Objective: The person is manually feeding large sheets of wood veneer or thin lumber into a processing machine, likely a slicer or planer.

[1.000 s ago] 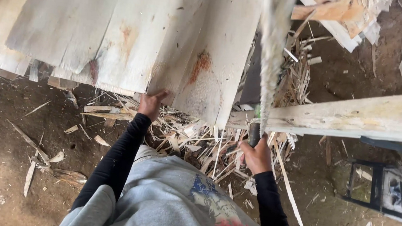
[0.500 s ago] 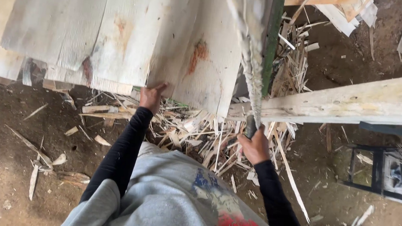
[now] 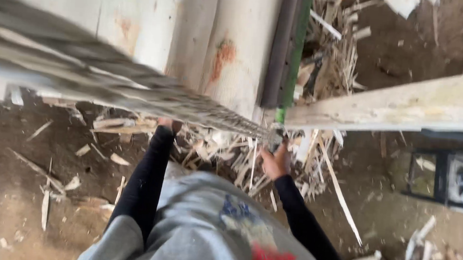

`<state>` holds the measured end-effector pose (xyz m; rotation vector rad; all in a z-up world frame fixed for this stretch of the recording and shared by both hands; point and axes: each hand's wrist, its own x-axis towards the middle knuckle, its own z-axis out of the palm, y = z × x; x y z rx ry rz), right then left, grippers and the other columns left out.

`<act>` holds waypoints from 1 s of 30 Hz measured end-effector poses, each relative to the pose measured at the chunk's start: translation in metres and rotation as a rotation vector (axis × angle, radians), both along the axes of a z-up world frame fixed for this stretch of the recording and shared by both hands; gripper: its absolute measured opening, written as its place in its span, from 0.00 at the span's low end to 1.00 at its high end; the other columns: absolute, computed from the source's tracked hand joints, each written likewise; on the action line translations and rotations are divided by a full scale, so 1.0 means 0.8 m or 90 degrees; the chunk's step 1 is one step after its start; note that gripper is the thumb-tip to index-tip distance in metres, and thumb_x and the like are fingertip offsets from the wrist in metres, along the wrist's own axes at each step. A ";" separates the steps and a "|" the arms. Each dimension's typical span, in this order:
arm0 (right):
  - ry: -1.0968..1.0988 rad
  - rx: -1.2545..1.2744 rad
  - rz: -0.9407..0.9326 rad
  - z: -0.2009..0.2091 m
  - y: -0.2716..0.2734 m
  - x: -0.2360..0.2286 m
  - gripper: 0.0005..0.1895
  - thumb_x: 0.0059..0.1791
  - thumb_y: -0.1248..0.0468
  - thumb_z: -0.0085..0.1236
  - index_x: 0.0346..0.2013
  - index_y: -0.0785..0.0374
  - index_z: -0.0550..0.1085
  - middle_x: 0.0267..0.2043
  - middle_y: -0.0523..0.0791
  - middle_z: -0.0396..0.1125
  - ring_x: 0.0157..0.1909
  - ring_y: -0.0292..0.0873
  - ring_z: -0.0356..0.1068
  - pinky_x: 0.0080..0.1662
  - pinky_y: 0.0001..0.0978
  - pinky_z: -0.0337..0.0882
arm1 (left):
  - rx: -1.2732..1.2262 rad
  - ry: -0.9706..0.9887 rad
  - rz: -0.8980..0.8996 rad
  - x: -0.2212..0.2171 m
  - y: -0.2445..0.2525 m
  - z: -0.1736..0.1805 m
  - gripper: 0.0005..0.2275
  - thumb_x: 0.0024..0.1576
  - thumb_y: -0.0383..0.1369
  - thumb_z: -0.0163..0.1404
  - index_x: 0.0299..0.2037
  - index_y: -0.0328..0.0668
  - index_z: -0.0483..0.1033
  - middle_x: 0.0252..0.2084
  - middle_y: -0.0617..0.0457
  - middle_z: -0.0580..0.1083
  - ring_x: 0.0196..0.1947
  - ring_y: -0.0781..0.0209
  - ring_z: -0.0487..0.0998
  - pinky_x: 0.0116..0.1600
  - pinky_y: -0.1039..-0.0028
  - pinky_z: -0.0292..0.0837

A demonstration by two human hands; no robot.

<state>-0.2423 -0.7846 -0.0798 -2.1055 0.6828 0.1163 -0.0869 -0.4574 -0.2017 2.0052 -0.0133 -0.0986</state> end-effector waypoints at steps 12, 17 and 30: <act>0.027 -0.011 0.009 0.128 0.038 0.014 0.33 0.44 0.64 0.62 0.58 0.69 0.57 0.30 0.50 0.73 0.17 0.45 0.71 0.19 0.38 0.72 | 0.114 -0.137 0.006 0.057 -0.002 -0.060 0.13 0.68 0.27 0.54 0.61 0.52 0.79 0.33 0.44 0.82 0.30 0.56 0.83 0.52 0.65 0.75; 0.035 -0.051 0.000 0.084 0.035 0.008 0.32 0.44 0.64 0.63 0.59 0.68 0.61 0.36 0.55 0.73 0.25 0.48 0.74 0.24 0.40 0.75 | 0.209 -0.255 -0.043 0.034 0.001 -0.040 0.22 0.52 0.29 0.63 0.59 0.46 0.79 0.31 0.41 0.80 0.27 0.50 0.81 0.41 0.62 0.75; 0.052 -0.012 0.015 0.067 0.023 0.015 0.34 0.43 0.69 0.58 0.61 0.71 0.56 0.42 0.52 0.70 0.35 0.49 0.76 0.36 0.43 0.82 | -0.154 -0.529 -0.448 -0.036 -0.272 0.113 0.19 0.65 0.27 0.47 0.67 0.42 0.64 0.61 0.36 0.73 0.51 0.44 0.82 0.50 0.65 0.83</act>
